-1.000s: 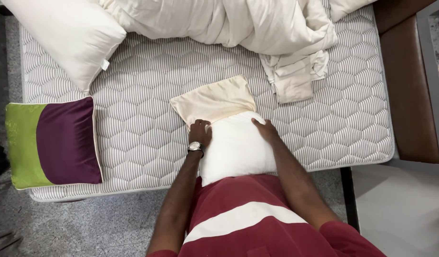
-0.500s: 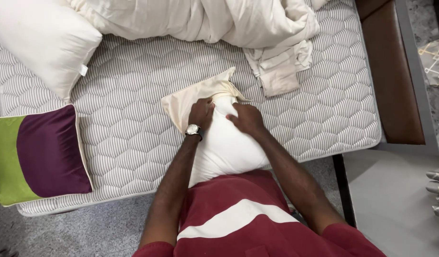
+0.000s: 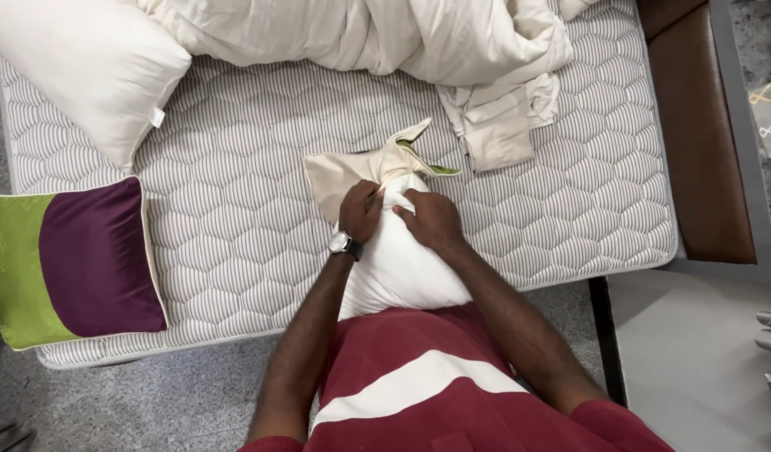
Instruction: The person inserts a white pillow into a green and purple pillowcase on a bed. They align the corners, push the pillow inside, and adjust the case to fit snugly before placing the finished pillow on the mattress.
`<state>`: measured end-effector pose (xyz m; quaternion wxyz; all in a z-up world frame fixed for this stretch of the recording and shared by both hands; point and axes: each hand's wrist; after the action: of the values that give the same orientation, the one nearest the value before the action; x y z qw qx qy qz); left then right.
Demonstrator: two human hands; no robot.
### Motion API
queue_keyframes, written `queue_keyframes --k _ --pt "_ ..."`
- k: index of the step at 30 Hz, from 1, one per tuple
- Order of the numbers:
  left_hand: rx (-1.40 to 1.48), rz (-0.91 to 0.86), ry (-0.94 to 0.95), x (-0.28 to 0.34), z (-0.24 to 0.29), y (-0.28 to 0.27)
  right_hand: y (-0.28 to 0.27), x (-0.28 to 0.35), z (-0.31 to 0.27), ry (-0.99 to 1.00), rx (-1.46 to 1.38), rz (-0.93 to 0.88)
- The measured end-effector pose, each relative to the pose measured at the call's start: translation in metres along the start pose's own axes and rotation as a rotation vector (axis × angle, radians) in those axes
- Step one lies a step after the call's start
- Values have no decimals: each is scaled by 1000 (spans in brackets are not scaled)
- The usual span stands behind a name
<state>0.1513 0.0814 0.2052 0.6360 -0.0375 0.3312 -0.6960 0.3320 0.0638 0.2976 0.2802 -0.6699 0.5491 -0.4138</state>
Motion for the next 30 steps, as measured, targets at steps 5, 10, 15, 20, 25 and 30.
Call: queue_keyframes --k 5,10,15,20,25,30 --pt "73 -168 -406 -24 20 -14 -1 3 -16 -39 30 -14" --pt "-61 -343 -482 -38 -17 -6 -16 -21 -22 -50 128 -168" --pt "-34 -279 -547 -34 -15 -14 -7 -74 32 -55 -286 -155" --pt "-45 -215 -585 -26 -9 -13 74 -99 117 -121 -411 69" --pt "-123 -88 -571 -15 -15 -11 90 -72 112 18 -472 -37" --pt "-139 -80 -538 -19 -26 -11 66 -61 96 -6 -637 -44"
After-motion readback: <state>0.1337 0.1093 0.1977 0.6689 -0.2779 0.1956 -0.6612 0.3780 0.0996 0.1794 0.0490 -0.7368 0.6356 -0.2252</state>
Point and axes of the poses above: each hand's wrist, its own x-axis away from the middle knuckle, its own y-axis out of the palm, z = x × y, and after that the axes turned 10 degrees about y, right-handed
